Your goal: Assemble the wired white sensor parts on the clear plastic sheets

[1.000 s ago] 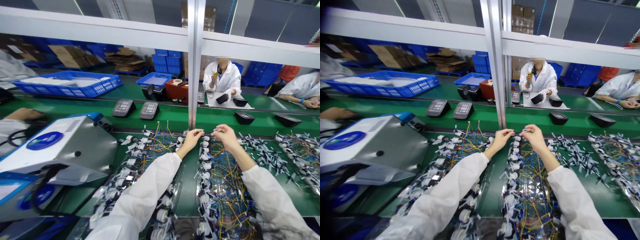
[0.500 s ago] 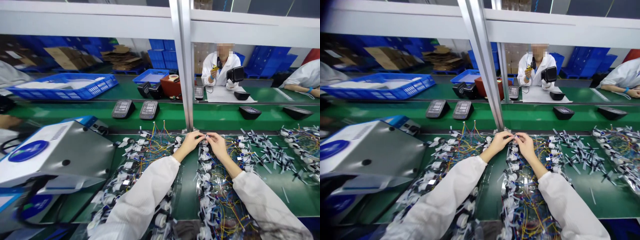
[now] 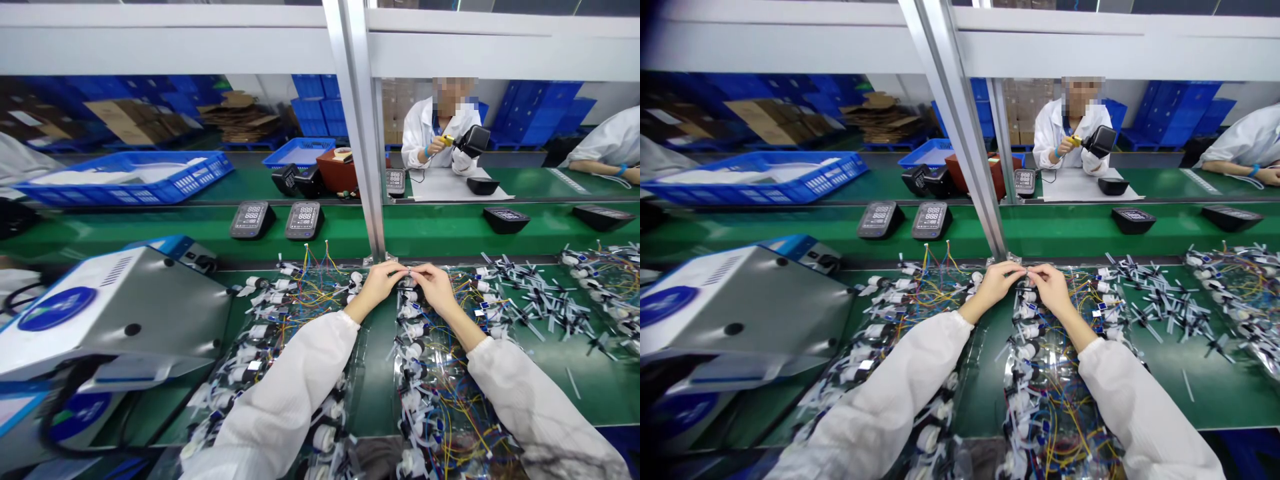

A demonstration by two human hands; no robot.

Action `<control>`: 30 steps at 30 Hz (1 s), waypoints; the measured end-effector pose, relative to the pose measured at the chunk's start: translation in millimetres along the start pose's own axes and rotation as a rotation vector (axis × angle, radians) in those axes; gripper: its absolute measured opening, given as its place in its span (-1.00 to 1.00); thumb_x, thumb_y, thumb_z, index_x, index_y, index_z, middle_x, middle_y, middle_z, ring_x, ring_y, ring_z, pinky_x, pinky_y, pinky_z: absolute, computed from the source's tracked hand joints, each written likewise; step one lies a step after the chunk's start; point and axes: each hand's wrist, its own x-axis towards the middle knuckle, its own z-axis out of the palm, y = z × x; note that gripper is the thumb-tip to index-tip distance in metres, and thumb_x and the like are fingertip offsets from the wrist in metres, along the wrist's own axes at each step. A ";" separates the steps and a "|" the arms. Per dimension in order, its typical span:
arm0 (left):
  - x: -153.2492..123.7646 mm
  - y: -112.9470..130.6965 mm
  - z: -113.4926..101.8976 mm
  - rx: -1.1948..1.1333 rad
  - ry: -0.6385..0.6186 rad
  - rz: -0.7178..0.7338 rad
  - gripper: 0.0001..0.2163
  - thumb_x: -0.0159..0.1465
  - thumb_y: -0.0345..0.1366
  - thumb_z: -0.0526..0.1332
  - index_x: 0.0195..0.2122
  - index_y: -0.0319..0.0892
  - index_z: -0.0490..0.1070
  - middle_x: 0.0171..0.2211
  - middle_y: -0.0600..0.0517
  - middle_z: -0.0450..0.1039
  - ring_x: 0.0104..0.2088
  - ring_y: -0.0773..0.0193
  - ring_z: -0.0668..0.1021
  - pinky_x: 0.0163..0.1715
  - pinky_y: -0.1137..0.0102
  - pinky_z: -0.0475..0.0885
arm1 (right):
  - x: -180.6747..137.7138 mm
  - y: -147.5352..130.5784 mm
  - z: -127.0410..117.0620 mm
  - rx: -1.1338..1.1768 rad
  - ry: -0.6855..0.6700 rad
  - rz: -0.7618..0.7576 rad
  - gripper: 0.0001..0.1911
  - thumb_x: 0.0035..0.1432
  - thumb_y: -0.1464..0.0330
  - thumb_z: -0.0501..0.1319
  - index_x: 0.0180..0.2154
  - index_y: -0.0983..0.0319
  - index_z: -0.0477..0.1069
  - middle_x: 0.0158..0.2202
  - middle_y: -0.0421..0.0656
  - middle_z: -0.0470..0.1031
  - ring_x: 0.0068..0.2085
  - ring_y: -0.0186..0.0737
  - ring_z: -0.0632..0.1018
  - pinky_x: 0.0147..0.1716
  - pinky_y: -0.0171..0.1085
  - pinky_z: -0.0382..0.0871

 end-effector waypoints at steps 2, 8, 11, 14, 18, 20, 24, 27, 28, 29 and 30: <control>-0.2 -0.1 -0.2 0.009 -0.013 0.010 -0.79 0.41 -0.17 0.26 -0.16 -0.14 0.66 -0.16 -0.12 0.67 -0.13 0.10 0.65 -0.01 0.23 0.50 | 0.7 0.5 -1.7 -0.031 -0.010 -0.012 -0.72 0.15 0.09 0.37 -0.27 0.16 0.60 -0.37 -0.14 0.59 -0.39 -0.18 0.56 -0.30 -0.17 0.51; 0.1 -0.3 -0.9 0.067 -0.064 0.067 -0.78 0.42 -0.17 0.25 -0.18 -0.14 0.67 -0.21 -0.14 0.66 -0.15 0.10 0.63 -0.02 0.22 0.50 | 1.9 1.3 -6.8 -0.147 -0.039 -0.062 -0.84 0.17 0.21 0.37 -0.29 0.16 0.64 -0.26 -0.08 0.60 -0.23 -0.11 0.59 -0.14 -0.12 0.50; 0.3 -1.5 0.8 0.085 -0.061 0.141 -0.77 0.42 -0.16 0.25 -0.17 -0.15 0.67 -0.25 -0.12 0.64 -0.18 0.12 0.62 -0.06 0.24 0.51 | 2.9 2.8 -8.0 -0.165 -0.046 -0.072 -0.86 0.16 0.25 0.36 -0.30 0.17 0.64 -0.24 -0.08 0.62 -0.18 -0.08 0.60 -0.09 -0.11 0.49; 0.6 -2.2 3.3 0.061 -0.004 0.156 -0.77 0.42 -0.17 0.25 -0.13 -0.17 0.65 -0.21 -0.12 0.65 -0.17 0.14 0.63 -0.08 0.26 0.52 | 4.2 5.0 -8.0 -0.142 -0.036 -0.061 -0.81 0.18 0.22 0.34 -0.24 0.20 0.61 -0.25 -0.08 0.64 -0.26 -0.13 0.61 -0.17 -0.15 0.52; 0.7 -1.1 3.4 0.042 0.031 0.112 -0.81 0.40 -0.19 0.29 -0.13 -0.16 0.64 -0.18 -0.09 0.66 -0.16 0.16 0.65 -0.07 0.28 0.52 | 4.9 7.9 -8.2 -0.109 -0.015 -0.051 -0.76 0.18 0.17 0.34 -0.24 0.22 0.57 -0.27 -0.09 0.65 -0.32 -0.17 0.61 -0.25 -0.20 0.52; 0.6 -0.6 2.3 0.035 0.038 0.094 -0.83 0.40 -0.20 0.30 -0.17 -0.15 0.64 -0.20 -0.07 0.67 -0.18 0.17 0.66 -0.08 0.29 0.52 | 5.0 9.1 -8.8 -0.105 -0.013 -0.051 -0.75 0.17 0.16 0.35 -0.26 0.22 0.58 -0.27 -0.09 0.65 -0.30 -0.16 0.62 -0.24 -0.20 0.52; 0.8 -1.4 0.8 0.025 0.068 0.077 -0.84 0.38 -0.20 0.32 -0.20 -0.16 0.64 -0.22 -0.07 0.67 -0.19 0.16 0.66 -0.08 0.28 0.52 | 5.4 11.5 -10.0 -0.106 -0.010 -0.051 -0.74 0.16 0.14 0.37 -0.27 0.21 0.59 -0.27 -0.08 0.66 -0.28 -0.14 0.62 -0.22 -0.19 0.52; 1.1 -3.0 0.8 0.019 0.069 0.087 -0.83 0.39 -0.19 0.31 -0.20 -0.17 0.65 -0.22 -0.08 0.67 -0.20 0.16 0.66 -0.09 0.28 0.53 | 5.4 13.1 -10.6 -0.107 -0.009 -0.052 -0.74 0.16 0.14 0.38 -0.28 0.21 0.59 -0.28 -0.09 0.65 -0.28 -0.13 0.61 -0.22 -0.19 0.51; 1.3 -3.4 0.8 0.018 0.061 0.094 -0.83 0.39 -0.20 0.31 -0.21 -0.17 0.65 -0.22 -0.08 0.67 -0.20 0.17 0.66 -0.09 0.28 0.54 | 5.4 13.6 -10.7 -0.108 -0.009 -0.053 -0.75 0.16 0.15 0.38 -0.29 0.21 0.59 -0.29 -0.09 0.65 -0.27 -0.13 0.61 -0.22 -0.18 0.51; 1.3 -3.6 0.8 0.017 0.053 0.103 -0.83 0.39 -0.20 0.31 -0.21 -0.17 0.65 -0.23 -0.08 0.67 -0.20 0.17 0.66 -0.09 0.28 0.54 | 5.3 14.0 -10.9 -0.109 -0.011 -0.055 -0.75 0.16 0.15 0.39 -0.29 0.21 0.59 -0.29 -0.09 0.65 -0.27 -0.13 0.61 -0.21 -0.18 0.51; 1.4 -3.7 0.9 0.017 0.045 0.110 -0.83 0.39 -0.21 0.31 -0.21 -0.17 0.65 -0.23 -0.08 0.67 -0.20 0.17 0.66 -0.09 0.28 0.54 | 5.3 14.5 -11.0 -0.110 -0.012 -0.056 -0.76 0.16 0.15 0.39 -0.29 0.21 0.59 -0.29 -0.09 0.64 -0.26 -0.12 0.61 -0.20 -0.18 0.51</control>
